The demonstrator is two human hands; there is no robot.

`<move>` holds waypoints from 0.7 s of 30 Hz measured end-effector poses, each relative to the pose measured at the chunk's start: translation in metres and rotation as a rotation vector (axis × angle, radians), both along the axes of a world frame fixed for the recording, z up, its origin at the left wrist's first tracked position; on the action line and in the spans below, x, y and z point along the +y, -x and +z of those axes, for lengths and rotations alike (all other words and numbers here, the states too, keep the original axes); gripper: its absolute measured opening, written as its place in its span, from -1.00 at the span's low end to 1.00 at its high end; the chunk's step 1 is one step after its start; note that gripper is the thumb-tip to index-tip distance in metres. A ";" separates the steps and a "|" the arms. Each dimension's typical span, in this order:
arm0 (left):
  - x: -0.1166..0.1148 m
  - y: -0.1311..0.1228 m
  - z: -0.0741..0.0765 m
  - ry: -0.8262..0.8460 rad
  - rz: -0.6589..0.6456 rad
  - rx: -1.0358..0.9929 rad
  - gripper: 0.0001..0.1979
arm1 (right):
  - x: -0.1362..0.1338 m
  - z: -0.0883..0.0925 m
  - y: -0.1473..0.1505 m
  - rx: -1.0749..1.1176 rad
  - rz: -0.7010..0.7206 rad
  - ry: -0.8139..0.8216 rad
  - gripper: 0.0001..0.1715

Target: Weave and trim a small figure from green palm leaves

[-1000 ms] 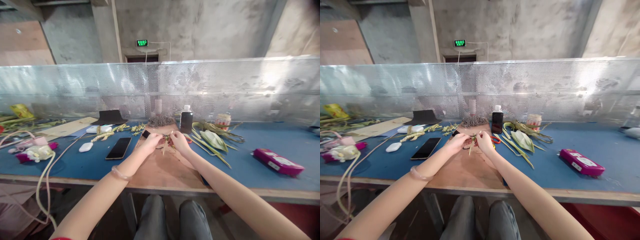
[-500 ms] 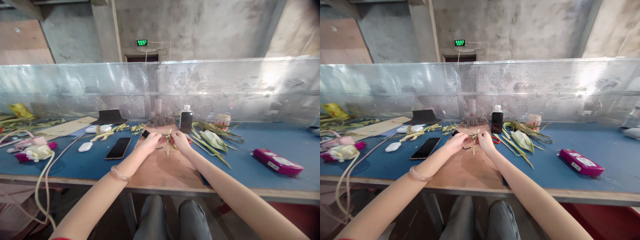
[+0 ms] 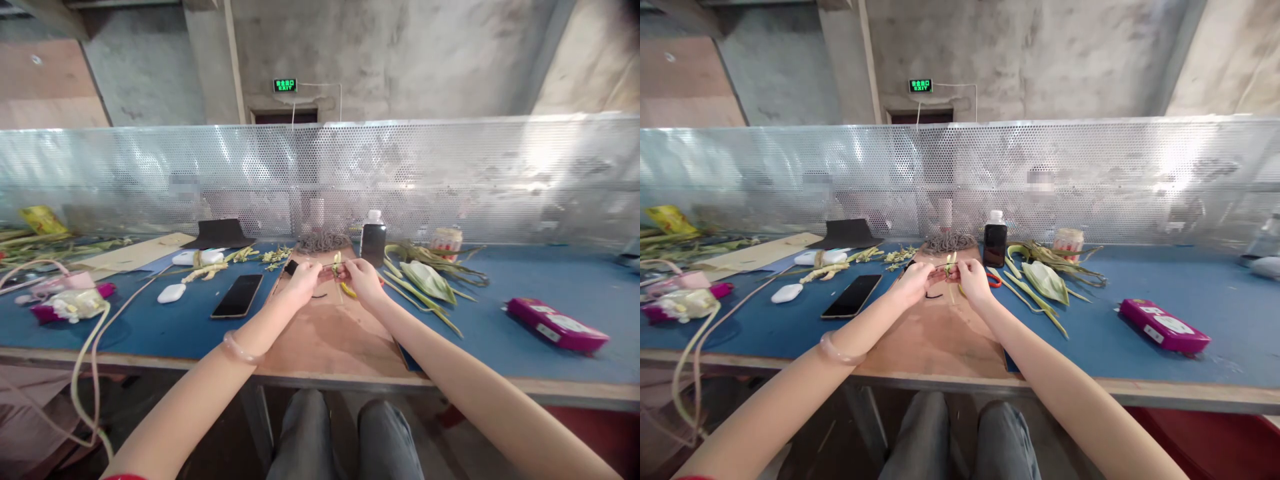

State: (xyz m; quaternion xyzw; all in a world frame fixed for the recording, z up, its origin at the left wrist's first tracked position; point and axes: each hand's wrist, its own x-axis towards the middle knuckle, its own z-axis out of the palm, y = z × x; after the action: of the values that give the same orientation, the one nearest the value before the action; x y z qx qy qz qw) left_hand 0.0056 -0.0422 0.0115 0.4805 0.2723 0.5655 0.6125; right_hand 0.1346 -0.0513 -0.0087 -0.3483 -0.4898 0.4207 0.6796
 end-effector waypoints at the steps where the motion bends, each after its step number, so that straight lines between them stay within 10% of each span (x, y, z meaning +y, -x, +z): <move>1: 0.000 0.001 0.000 -0.003 -0.024 0.015 -0.85 | -0.001 0.001 -0.001 -0.004 -0.002 -0.008 -0.77; 21: 0.002 0.006 -0.002 -0.198 -0.139 0.214 -0.74 | -0.001 0.000 -0.005 -0.221 -0.015 -0.127 -0.65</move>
State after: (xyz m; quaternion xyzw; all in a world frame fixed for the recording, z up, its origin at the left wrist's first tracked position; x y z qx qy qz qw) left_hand -0.0002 -0.0398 0.0100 0.6138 0.2449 0.4913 0.5673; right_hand 0.1394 -0.0526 -0.0088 -0.3523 -0.5847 0.3430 0.6453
